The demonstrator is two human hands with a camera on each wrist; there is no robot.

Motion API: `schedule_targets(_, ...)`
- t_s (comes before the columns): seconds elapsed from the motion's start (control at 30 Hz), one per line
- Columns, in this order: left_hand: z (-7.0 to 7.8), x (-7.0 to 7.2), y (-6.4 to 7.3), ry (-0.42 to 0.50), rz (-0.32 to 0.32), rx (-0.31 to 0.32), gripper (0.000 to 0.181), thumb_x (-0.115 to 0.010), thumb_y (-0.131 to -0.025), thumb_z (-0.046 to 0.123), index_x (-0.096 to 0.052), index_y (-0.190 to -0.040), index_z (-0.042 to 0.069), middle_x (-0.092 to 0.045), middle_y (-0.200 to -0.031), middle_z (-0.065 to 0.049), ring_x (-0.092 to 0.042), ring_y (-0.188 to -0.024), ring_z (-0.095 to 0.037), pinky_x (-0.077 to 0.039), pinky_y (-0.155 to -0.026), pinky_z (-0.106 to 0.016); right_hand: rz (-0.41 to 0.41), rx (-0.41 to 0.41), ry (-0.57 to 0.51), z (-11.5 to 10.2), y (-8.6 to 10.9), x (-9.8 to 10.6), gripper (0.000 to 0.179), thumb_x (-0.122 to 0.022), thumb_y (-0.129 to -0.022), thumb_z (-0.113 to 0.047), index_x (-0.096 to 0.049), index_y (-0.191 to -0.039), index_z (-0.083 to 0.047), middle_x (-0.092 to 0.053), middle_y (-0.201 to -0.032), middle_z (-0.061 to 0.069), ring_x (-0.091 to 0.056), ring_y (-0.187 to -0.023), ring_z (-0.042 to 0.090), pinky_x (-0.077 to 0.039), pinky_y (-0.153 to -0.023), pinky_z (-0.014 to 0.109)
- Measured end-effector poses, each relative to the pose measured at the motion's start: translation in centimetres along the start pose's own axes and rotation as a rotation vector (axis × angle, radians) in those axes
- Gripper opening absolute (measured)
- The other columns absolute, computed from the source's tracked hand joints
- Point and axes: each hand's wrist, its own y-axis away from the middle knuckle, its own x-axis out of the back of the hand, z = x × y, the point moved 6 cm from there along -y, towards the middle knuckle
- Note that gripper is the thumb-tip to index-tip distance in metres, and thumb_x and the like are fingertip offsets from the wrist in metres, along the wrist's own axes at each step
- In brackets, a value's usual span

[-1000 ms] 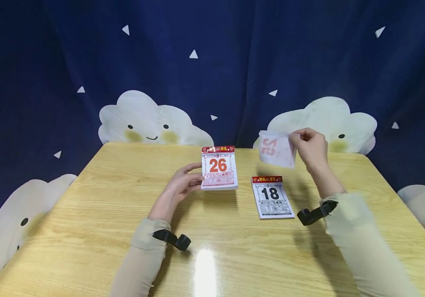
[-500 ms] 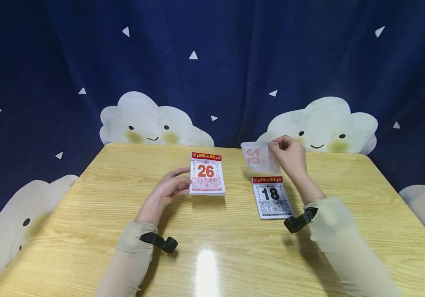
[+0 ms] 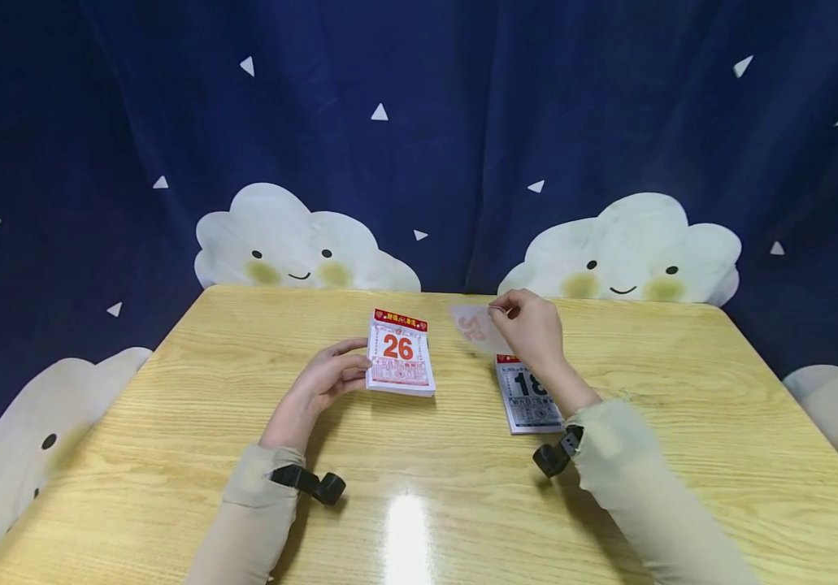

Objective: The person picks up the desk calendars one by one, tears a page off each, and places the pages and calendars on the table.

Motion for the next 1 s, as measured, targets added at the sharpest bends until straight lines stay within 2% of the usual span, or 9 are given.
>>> schedule_targets(0.2, -0.1, 0.2, -0.1, -0.022, 0.003, 0.004, 0.055, -0.050, -0.084, -0.005, -0.033, -0.136, -0.004, -0.065, -0.081, -0.004, -0.065, -0.072, -0.015, -0.055, -0.067, -0.025, -0.057, -0.023, 0.029, -0.2, 0.5, -1.8, 0.010, -0.063, -0.079, -0.017, -0.071, -0.080, -0.011, -0.066, -0.077, 0.005, -0.057, -0.065, 0.019, -0.044, -0.056, 0.031)
schedule_targets(0.37, -0.3, 0.5, -0.2, -0.040, 0.019, 0.014, 0.053, -0.050, -0.084, -0.005, -0.035, -0.135, -0.004, -0.065, -0.078, -0.003, -0.065, -0.070, -0.013, -0.055, -0.065, -0.023, -0.120, -0.003, 0.072, -0.9, 1.1, -3.2, 0.009, -0.062, -0.077, -0.014, -0.071, -0.078, -0.012, -0.066, -0.080, 0.004, -0.058, -0.064, 0.019, -0.045, -0.054, 0.034)
schedule_targets(0.6, -0.6, 0.8, -0.2, -0.074, 0.008, 0.013, 0.055, -0.049, -0.083, -0.005, -0.034, -0.136, -0.005, -0.064, -0.079, -0.003, -0.065, -0.071, -0.013, -0.055, -0.067, -0.024, -0.318, 0.001, 0.145, -2.1, 2.6, -5.2, 0.008, -0.063, -0.077, -0.014, -0.071, -0.076, -0.013, -0.066, -0.077, 0.001, -0.056, -0.066, 0.016, -0.045, -0.055, 0.031)
schedule_targets(0.77, -0.6, 1.1, -0.3, -0.169, -0.028, -0.001, 0.053, -0.051, -0.085, -0.004, -0.034, -0.135, -0.005, -0.064, -0.085, -0.005, -0.064, -0.076, -0.014, -0.055, -0.070, -0.027, -0.471, -0.003, 0.195, -2.6, 3.8, -6.6, 0.005, -0.066, -0.076, -0.017, -0.069, -0.073, -0.015, -0.063, -0.070, -0.003, -0.052, -0.062, 0.014, -0.042, -0.054, 0.028)
schedule_targets(1.0, -0.5, 1.4, -0.3, -0.258, -0.036, 0.005, 0.054, -0.054, -0.085, -0.001, -0.035, -0.135, -0.005, -0.065, -0.077, -0.003, -0.063, -0.070, -0.012, -0.055, -0.067, -0.025, -0.559, 0.029, 0.230, -3.3, 5.1, -8.0, 0.005, -0.070, -0.075, -0.022, -0.069, -0.075, -0.017, -0.062, -0.070, -0.006, -0.053, -0.063, 0.012, -0.042, -0.053, 0.028)
